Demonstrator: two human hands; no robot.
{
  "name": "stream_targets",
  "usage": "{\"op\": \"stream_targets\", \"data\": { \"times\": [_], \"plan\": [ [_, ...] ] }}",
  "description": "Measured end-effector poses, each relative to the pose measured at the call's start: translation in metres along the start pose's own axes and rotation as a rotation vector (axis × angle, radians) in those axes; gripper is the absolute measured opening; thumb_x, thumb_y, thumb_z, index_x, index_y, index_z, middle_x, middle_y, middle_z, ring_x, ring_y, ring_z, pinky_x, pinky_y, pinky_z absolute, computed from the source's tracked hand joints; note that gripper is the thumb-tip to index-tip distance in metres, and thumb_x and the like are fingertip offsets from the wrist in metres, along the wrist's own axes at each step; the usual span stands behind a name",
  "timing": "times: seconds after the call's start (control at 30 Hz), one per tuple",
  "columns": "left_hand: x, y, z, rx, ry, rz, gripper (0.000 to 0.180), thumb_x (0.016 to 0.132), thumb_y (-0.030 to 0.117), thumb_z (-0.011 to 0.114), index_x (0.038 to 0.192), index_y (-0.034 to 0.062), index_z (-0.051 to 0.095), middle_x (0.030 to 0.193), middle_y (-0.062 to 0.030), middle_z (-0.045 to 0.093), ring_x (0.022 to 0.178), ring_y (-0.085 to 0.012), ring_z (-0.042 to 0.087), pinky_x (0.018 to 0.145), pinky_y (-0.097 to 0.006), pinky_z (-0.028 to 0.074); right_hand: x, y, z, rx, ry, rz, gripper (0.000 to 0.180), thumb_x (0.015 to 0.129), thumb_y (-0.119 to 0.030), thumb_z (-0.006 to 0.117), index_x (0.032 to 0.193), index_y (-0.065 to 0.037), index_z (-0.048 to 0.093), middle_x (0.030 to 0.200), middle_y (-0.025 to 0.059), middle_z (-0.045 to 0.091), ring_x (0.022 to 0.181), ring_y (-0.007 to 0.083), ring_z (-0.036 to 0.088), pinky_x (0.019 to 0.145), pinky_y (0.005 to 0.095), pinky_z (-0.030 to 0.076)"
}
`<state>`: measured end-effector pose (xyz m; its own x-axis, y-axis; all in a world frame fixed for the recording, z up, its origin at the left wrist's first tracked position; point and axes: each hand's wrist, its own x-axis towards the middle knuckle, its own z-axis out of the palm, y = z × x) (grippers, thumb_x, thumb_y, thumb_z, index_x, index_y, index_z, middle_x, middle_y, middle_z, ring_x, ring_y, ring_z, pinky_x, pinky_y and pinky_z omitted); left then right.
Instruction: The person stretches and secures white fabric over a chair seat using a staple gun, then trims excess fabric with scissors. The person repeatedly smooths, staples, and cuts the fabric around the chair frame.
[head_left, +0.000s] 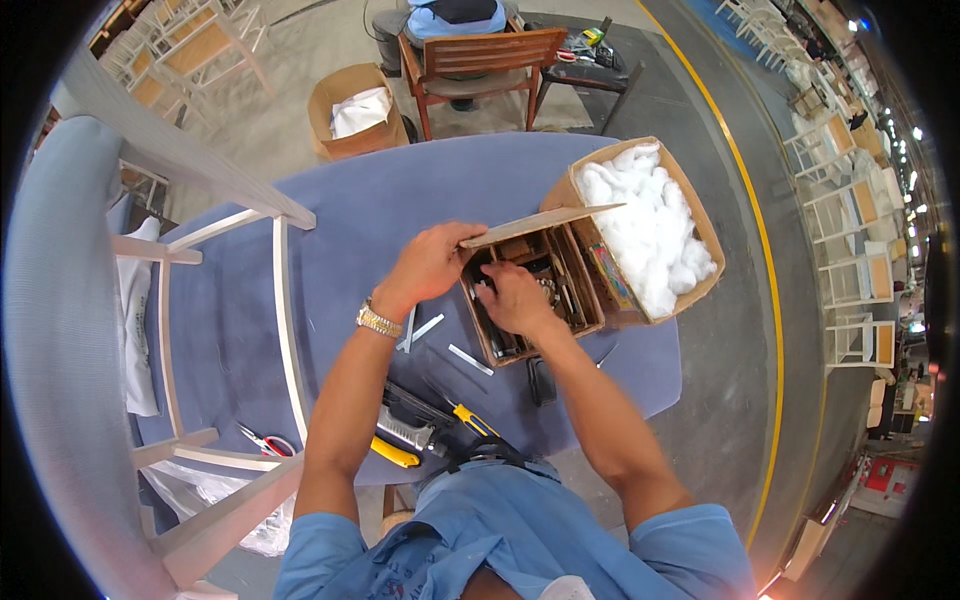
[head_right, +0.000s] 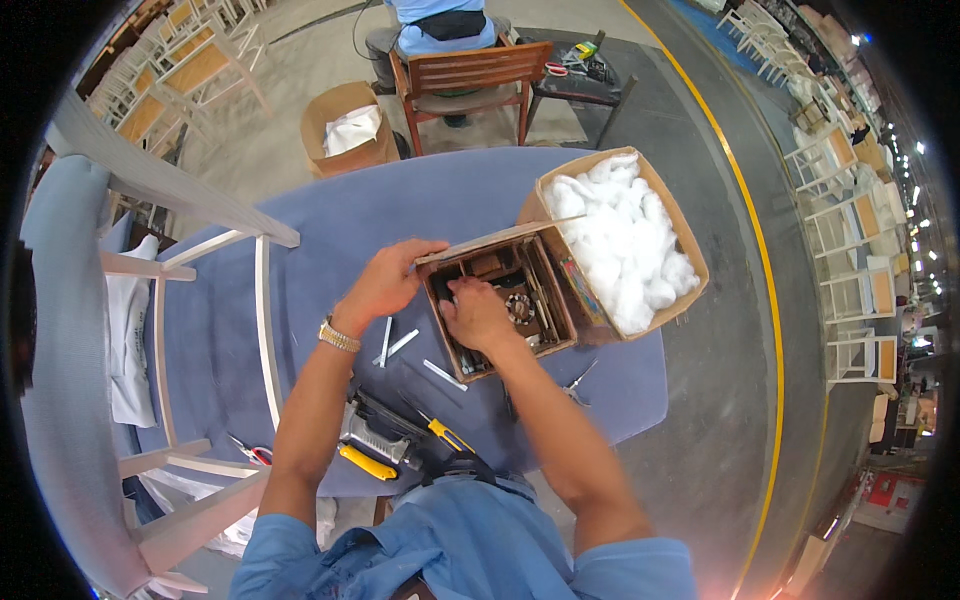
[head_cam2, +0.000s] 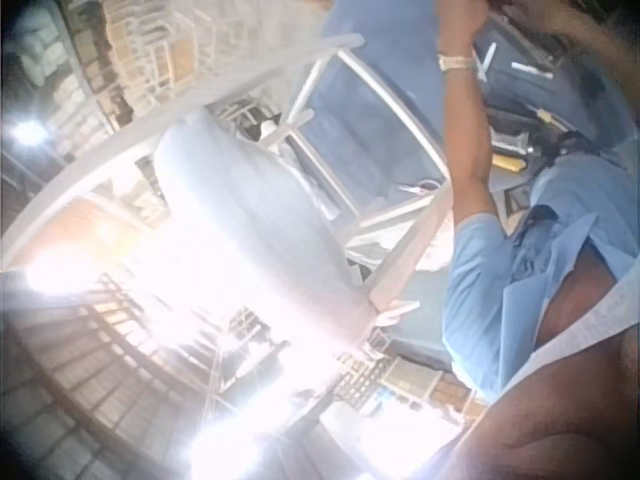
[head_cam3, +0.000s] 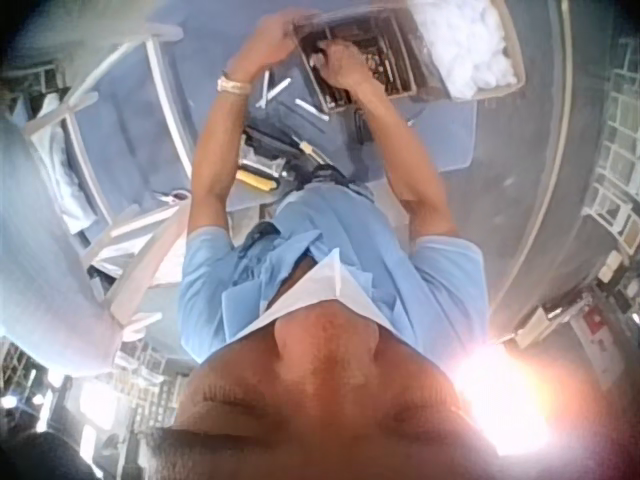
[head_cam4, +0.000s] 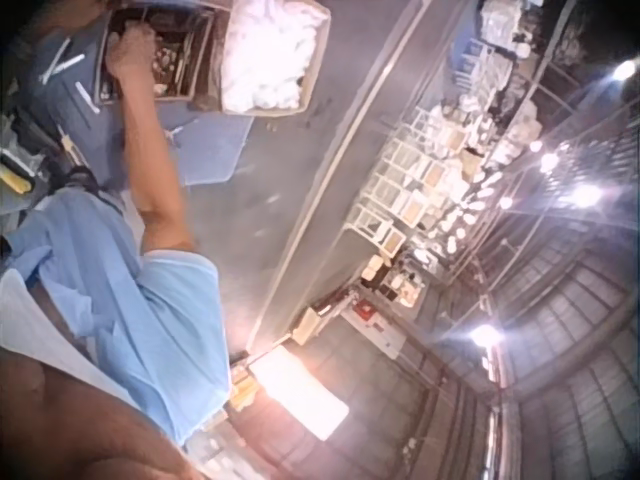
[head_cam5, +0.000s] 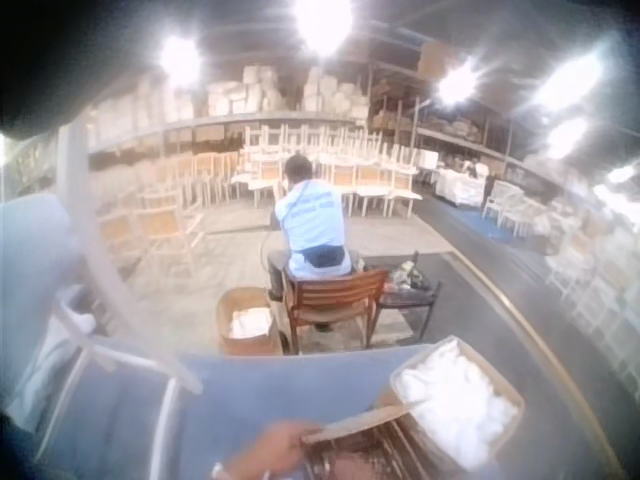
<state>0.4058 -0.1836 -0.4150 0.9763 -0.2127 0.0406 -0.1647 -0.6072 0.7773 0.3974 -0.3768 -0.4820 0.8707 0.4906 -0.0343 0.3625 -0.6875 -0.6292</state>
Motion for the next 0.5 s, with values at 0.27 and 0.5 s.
{"op": "stream_targets", "data": {
  "times": [0.27,0.5],
  "plan": [
    [-0.010,-0.007,0.007,0.012,0.046,0.098,0.050,0.077,-0.004,0.053,0.123,0.0059,0.067,0.114,-0.0195,0.069,0.104,-0.0390,0.065,0.092,-0.044,0.052,0.061,-0.007,0.052,0.082,-0.334,0.088,0.061,0.088,-0.040,0.058,0.135,-0.002,0.052,0.144,0.0234,0.051,0.134,0.0364,0.049,0.113,0.0451,0.039],
    [-0.011,-0.006,0.008,0.034,0.035,0.108,0.040,0.082,0.003,0.056,0.121,0.0052,0.067,0.114,-0.0163,0.069,0.104,-0.0371,0.062,0.092,-0.044,0.051,0.087,0.054,0.091,0.171,-0.420,0.006,0.065,0.088,-0.042,0.062,0.144,-0.013,0.045,0.152,0.0132,0.043,0.142,0.0279,0.039,0.117,0.0440,0.032]
  ]
}}
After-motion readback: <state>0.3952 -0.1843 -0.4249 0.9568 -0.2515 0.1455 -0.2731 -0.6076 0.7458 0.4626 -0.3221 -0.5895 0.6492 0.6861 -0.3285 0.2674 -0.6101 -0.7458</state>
